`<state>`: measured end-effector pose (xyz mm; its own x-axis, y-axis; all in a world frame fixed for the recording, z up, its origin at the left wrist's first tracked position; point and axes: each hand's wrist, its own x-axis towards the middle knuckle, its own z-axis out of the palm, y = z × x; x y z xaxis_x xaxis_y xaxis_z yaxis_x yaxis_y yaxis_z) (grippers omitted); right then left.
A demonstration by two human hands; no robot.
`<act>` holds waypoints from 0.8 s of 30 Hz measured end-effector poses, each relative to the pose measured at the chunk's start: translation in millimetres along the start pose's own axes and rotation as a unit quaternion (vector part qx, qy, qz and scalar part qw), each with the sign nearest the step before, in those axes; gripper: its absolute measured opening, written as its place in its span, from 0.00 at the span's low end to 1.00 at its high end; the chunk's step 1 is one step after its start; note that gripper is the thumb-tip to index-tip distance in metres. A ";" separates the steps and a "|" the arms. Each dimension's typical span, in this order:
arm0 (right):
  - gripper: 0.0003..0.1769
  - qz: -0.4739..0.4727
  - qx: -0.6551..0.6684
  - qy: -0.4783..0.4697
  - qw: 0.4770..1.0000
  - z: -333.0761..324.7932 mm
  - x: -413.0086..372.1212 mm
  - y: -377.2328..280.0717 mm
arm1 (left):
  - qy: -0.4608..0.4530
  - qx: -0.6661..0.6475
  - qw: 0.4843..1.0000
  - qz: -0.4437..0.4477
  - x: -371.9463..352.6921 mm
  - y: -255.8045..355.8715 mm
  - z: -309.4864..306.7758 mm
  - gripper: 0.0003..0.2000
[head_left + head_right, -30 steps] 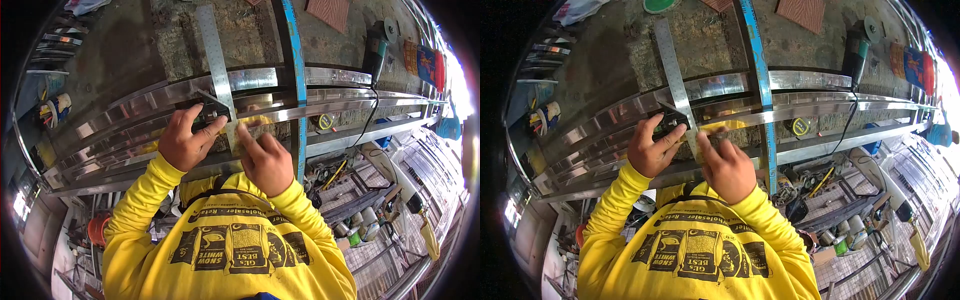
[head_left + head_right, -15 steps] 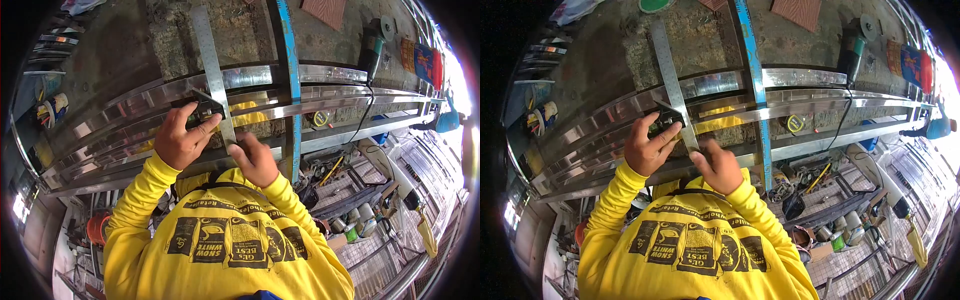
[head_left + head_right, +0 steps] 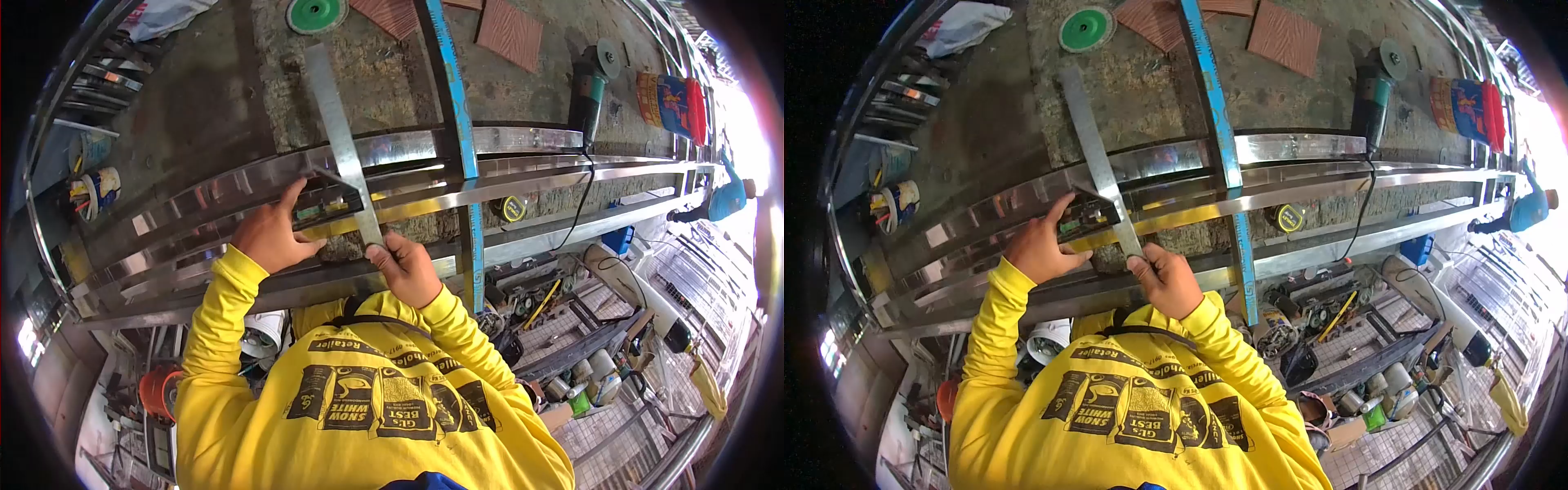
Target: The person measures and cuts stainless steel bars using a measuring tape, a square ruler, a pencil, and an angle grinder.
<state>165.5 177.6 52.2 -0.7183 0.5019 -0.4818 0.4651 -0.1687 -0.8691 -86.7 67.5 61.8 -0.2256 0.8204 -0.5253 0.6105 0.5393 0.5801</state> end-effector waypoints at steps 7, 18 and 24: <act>0.16 0.023 0.055 0.033 0.998 6.7 -1.5 0.8 | 0.176 0.078 0.977 0.095 -5.0 15.5 10.4 0.50; 0.17 0.063 0.039 0.020 0.997 -0.3 -1.3 -6.3 | 0.216 0.103 0.946 0.220 2.1 25.5 37.6 0.33; 0.12 0.074 -0.160 0.067 0.982 -21.7 -15.1 3.5 | 0.218 0.112 0.946 0.212 4.2 26.6 37.7 0.32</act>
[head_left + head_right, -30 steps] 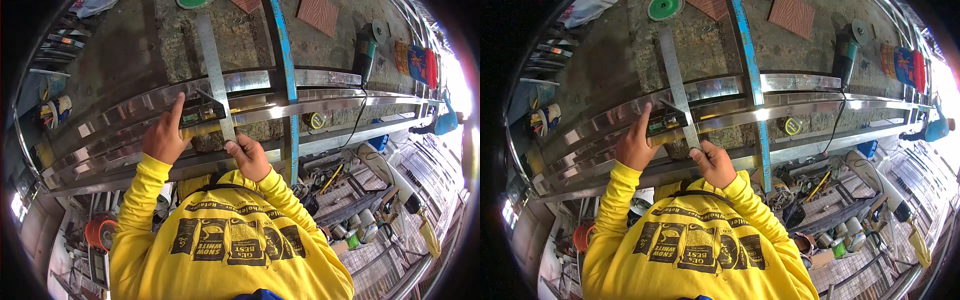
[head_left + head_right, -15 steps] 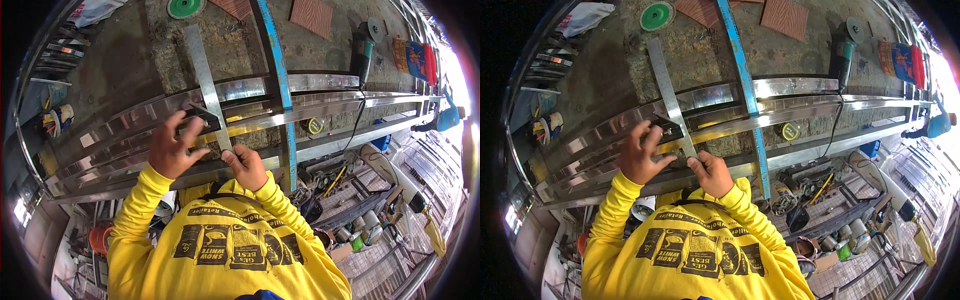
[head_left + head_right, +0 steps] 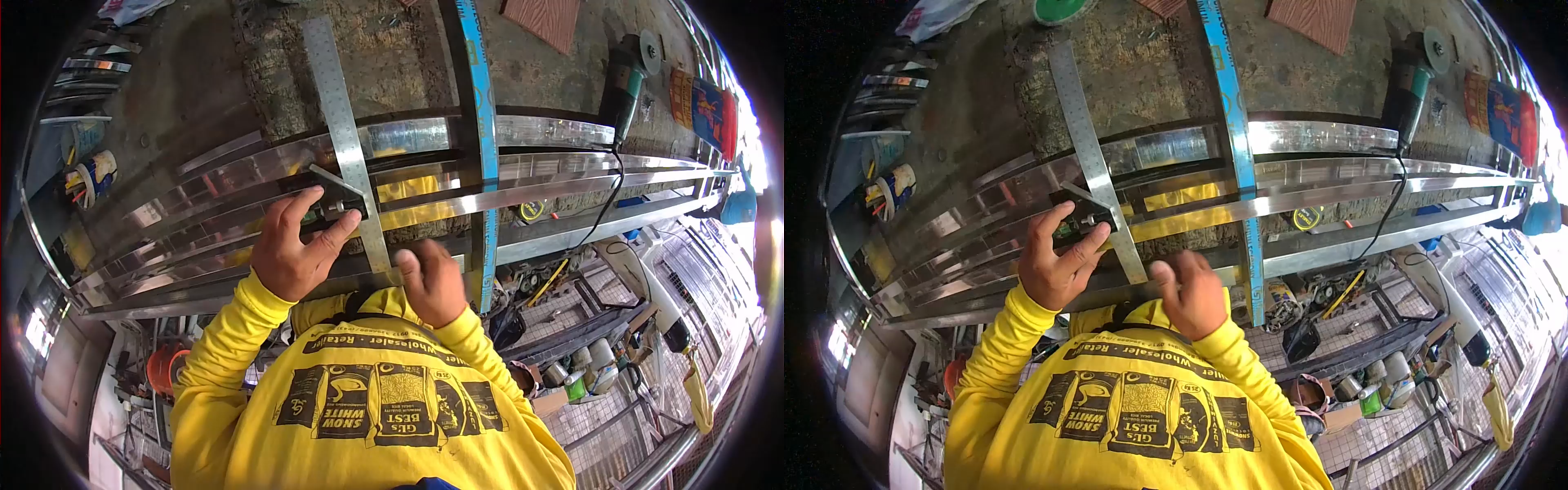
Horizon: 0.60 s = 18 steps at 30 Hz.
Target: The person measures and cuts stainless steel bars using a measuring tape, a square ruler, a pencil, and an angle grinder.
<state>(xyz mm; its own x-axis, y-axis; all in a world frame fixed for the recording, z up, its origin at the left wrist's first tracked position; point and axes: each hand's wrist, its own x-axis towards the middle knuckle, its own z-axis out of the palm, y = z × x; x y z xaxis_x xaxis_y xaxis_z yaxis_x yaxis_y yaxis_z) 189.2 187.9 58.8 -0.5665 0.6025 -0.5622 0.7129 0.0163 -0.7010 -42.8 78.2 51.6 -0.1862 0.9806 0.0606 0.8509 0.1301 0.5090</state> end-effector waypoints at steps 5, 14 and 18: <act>0.09 -0.035 -0.121 0.063 0.990 -25.9 -12.0 20.9 | 0.020 0.021 1.000 0.010 -0.6 0.9 4.0 0.28; 0.17 -0.005 0.034 0.145 0.989 -33.5 -14.9 -4.3 | 0.009 0.035 0.999 0.028 -2.6 -0.4 3.3 0.24; 0.19 -0.102 0.046 0.249 0.962 -33.2 -14.1 -10.4 | 0.015 0.032 0.999 0.011 -1.0 2.4 3.0 0.29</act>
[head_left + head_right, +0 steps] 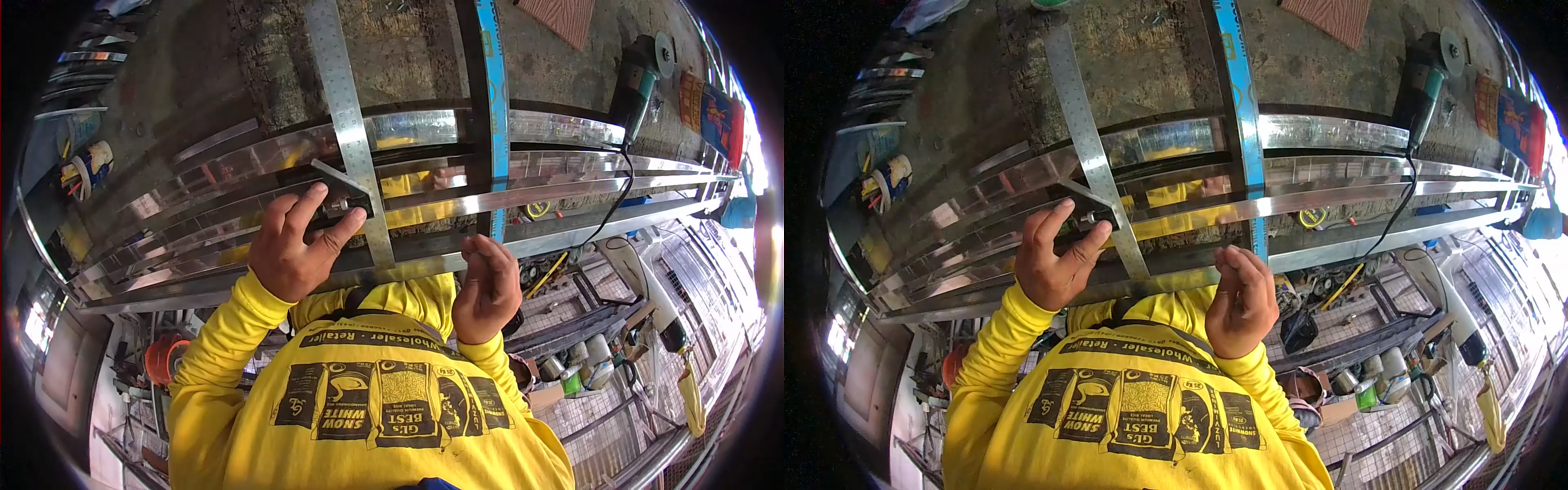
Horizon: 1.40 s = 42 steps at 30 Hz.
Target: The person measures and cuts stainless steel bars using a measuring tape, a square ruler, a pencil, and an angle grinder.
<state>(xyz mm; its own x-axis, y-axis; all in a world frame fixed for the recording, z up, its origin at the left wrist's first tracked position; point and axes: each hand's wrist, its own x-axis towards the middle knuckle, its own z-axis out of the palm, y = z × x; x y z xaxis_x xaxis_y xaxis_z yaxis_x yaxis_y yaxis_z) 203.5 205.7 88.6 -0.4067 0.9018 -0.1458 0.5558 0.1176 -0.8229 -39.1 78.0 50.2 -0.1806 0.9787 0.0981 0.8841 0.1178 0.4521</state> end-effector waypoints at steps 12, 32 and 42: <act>0.09 0.103 0.183 0.030 0.977 15.0 -4.5 0.4 | -0.001 0.004 1.000 0.005 -0.8 -1.6 2.1 0.29; 0.08 0.133 0.142 -0.051 0.980 58.5 3.1 -22.5 | -0.004 0.010 1.000 0.010 -0.9 -1.8 0.7 0.27; 0.11 0.010 0.050 -0.073 0.996 59.9 14.1 -28.1 | -0.010 0.001 1.000 0.013 -1.8 -3.5 1.0 0.27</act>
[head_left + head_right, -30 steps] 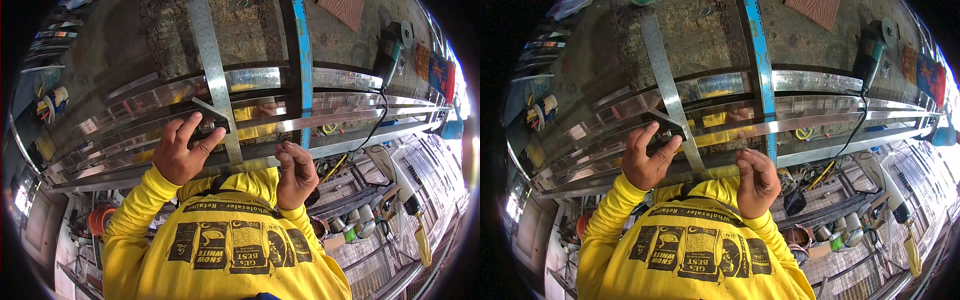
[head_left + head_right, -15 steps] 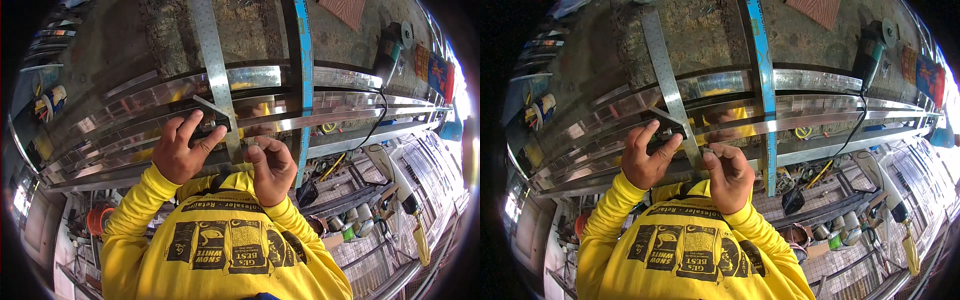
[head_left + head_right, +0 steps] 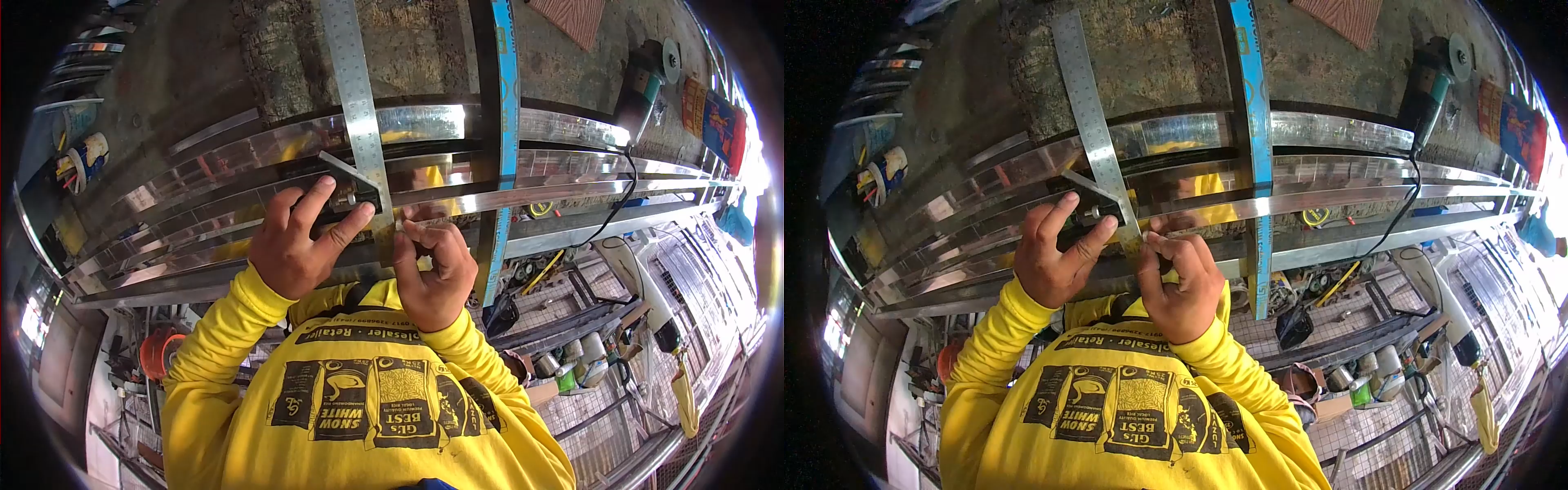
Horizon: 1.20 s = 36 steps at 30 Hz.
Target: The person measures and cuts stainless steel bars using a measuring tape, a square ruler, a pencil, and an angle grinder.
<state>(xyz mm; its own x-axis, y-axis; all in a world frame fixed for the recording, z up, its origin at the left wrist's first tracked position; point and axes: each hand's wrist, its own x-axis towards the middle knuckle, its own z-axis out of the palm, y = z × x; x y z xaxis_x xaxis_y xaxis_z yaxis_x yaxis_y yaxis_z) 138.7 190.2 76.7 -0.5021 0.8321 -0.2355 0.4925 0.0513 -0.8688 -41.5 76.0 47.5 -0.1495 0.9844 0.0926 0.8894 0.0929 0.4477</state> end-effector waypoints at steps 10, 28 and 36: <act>0.14 -0.051 -0.106 -0.005 0.993 2.4 -1.7 -9.9 | -0.003 0.001 1.000 0.000 0.4 0.2 -0.7 0.29; 0.15 0.007 -0.135 -0.052 0.990 2.6 3.9 -22.2 | -0.003 0.012 1.000 0.001 0.5 -0.8 -1.0 0.29; 0.13 -0.062 -0.128 -0.014 0.990 10.3 19.5 -20.4 | -0.007 0.010 1.000 0.000 1.8 0.4 -1.4 0.28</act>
<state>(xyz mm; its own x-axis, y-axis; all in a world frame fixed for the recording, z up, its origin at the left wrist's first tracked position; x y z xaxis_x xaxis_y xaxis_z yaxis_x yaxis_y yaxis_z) 111.5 199.7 85.3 -0.5883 0.7949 -0.1486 0.5876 0.2939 -0.7539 -42.0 77.6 49.1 -0.1442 0.9863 0.0802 0.8974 0.0962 0.4307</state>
